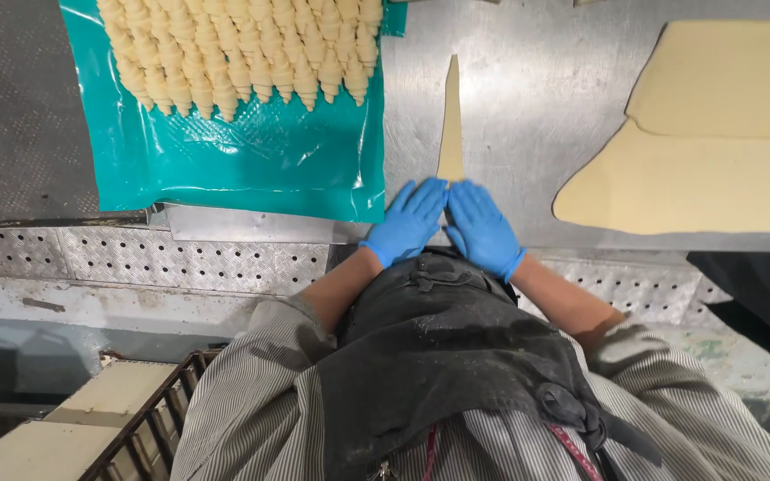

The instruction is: Rolling triangular pieces of dough into small croissants at a bakery workstation.

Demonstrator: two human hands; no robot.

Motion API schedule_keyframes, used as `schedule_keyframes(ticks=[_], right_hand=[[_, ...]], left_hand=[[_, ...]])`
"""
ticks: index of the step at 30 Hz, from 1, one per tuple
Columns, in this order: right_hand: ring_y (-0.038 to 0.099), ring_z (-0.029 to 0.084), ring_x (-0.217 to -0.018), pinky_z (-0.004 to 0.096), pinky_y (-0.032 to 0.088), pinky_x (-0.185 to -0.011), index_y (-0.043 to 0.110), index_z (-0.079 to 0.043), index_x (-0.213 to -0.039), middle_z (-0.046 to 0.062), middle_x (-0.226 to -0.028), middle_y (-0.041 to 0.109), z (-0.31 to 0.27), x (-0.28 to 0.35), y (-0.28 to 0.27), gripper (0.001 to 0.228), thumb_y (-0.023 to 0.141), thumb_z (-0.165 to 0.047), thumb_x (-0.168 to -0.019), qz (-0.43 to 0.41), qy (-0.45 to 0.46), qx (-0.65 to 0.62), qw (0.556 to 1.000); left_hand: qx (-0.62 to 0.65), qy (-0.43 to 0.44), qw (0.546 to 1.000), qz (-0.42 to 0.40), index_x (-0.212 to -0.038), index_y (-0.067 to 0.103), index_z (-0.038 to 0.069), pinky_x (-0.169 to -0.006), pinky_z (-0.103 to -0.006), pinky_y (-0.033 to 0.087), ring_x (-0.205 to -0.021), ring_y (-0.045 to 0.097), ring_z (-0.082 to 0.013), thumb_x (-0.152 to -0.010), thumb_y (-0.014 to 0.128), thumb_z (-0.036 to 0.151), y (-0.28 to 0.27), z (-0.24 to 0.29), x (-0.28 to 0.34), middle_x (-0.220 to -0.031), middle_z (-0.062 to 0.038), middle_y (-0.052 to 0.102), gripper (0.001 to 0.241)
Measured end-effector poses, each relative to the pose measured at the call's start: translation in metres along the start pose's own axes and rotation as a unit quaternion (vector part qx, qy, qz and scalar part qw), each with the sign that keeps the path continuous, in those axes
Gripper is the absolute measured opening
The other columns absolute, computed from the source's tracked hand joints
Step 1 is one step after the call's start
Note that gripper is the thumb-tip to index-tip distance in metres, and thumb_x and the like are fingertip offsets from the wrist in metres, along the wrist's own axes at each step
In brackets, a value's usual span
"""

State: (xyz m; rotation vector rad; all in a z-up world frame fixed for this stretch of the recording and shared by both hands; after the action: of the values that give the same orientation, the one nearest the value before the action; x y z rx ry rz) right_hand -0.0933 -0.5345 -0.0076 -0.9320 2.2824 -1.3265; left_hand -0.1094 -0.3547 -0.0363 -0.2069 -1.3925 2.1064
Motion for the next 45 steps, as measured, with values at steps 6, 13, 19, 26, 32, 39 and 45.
schedule_keyframes(ticks=[6, 13, 19, 26, 32, 39, 45], right_hand=[[0.038, 0.049, -0.145, 0.057, 0.032, -0.123, 0.044, 0.011, -0.148, 0.032, -0.152, 0.043, -0.004, -0.053, -0.023, 0.068, 0.069, -0.018, -0.092, 0.004, 0.034, 0.006, 0.999], [0.046, 0.047, -0.133, 0.052, 0.040, -0.118, 0.047, 0.008, -0.144, 0.030, -0.142, 0.048, -0.036, -0.073, -0.050, 0.066, 0.068, -0.016, -0.086, -0.100, 0.049, -0.009, 0.994], [0.056, 0.042, -0.130, 0.049, 0.048, -0.109, 0.050, 0.009, -0.142, 0.027, -0.139, 0.056, -0.008, -0.102, -0.046, 0.049, 0.065, -0.007, -0.098, 0.058, -0.029, 0.122, 0.990], [0.064, 0.032, -0.108, 0.041, 0.054, -0.094, 0.055, -0.001, -0.145, 0.016, -0.124, 0.066, -0.005, -0.130, -0.090, 0.049, 0.061, -0.011, -0.097, -0.112, 0.154, -0.197, 0.962], [0.068, 0.021, -0.107, 0.033, 0.055, -0.092, 0.050, 0.006, -0.146, 0.013, -0.123, 0.066, -0.062, -0.130, -0.136, 0.049, 0.057, -0.015, -0.102, -0.154, 0.226, -0.719, 0.640], [0.070, 0.025, -0.101, 0.035, 0.058, -0.092, 0.046, 0.005, -0.148, 0.019, -0.123, 0.064, -0.117, -0.130, -0.179, 0.057, 0.065, -0.010, -0.096, -0.210, 0.169, -0.747, 0.608], [0.071, 0.027, -0.105, 0.034, 0.056, -0.094, 0.044, 0.009, -0.146, 0.020, -0.127, 0.062, -0.137, -0.138, -0.157, 0.056, 0.066, -0.005, -0.097, -0.212, 0.175, -0.742, 0.611]], left_hand=[[0.117, -0.063, 0.988, 0.074, -0.158, 0.029, -0.004, -0.128, -0.0483, 0.019, -0.157, 0.024, -0.0349, -0.098, 0.058, 0.019, -0.010, -0.012, -0.026, -0.167, -0.022, 0.026, 0.071], [0.335, -0.115, 0.905, 0.235, -0.159, 0.029, -0.003, -0.128, -0.0463, 0.026, -0.157, 0.027, -0.0404, -0.104, 0.056, 0.013, -0.091, 0.002, 0.004, -0.166, -0.024, 0.031, 0.064], [0.366, -0.156, 0.864, 0.307, -0.155, 0.043, 0.003, -0.124, -0.0429, 0.036, -0.147, 0.046, -0.0348, -0.106, 0.054, 0.013, -0.114, 0.008, 0.035, -0.157, -0.019, 0.047, 0.051], [0.345, -0.185, 0.842, 0.372, -0.141, 0.058, 0.005, -0.116, -0.0418, 0.041, -0.136, 0.053, -0.0333, -0.102, 0.061, 0.016, -0.149, 0.002, 0.045, -0.147, -0.015, 0.057, 0.040], [0.468, -0.158, 0.798, 0.344, -0.128, 0.062, 0.002, -0.094, -0.0348, 0.049, -0.109, 0.060, -0.0235, -0.101, 0.066, 0.020, -0.167, -0.009, 0.059, -0.124, -0.013, 0.061, 0.033], [0.691, -0.194, 0.662, 0.218, -0.116, 0.074, 0.001, -0.062, -0.0208, 0.045, -0.071, 0.054, -0.0043, -0.096, 0.069, 0.010, -0.218, -0.005, 0.115, -0.087, 0.001, 0.068, 0.022], [0.686, -0.196, 0.657, 0.243, -0.115, 0.075, 0.001, -0.065, -0.0206, 0.048, -0.076, 0.056, -0.0032, -0.094, 0.071, 0.007, -0.232, -0.017, 0.123, -0.091, 0.001, 0.069, 0.022]])
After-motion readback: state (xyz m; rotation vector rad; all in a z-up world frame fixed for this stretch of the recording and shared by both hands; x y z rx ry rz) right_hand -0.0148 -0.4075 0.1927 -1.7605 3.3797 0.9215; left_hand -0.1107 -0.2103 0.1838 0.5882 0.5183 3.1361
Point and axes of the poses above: each hand's wrist, its own x-axis away from the middle knuckle, its own y-axis out of the palm, z = x × y, the point moved 3 cm from there along -x, towards the middle knuckle
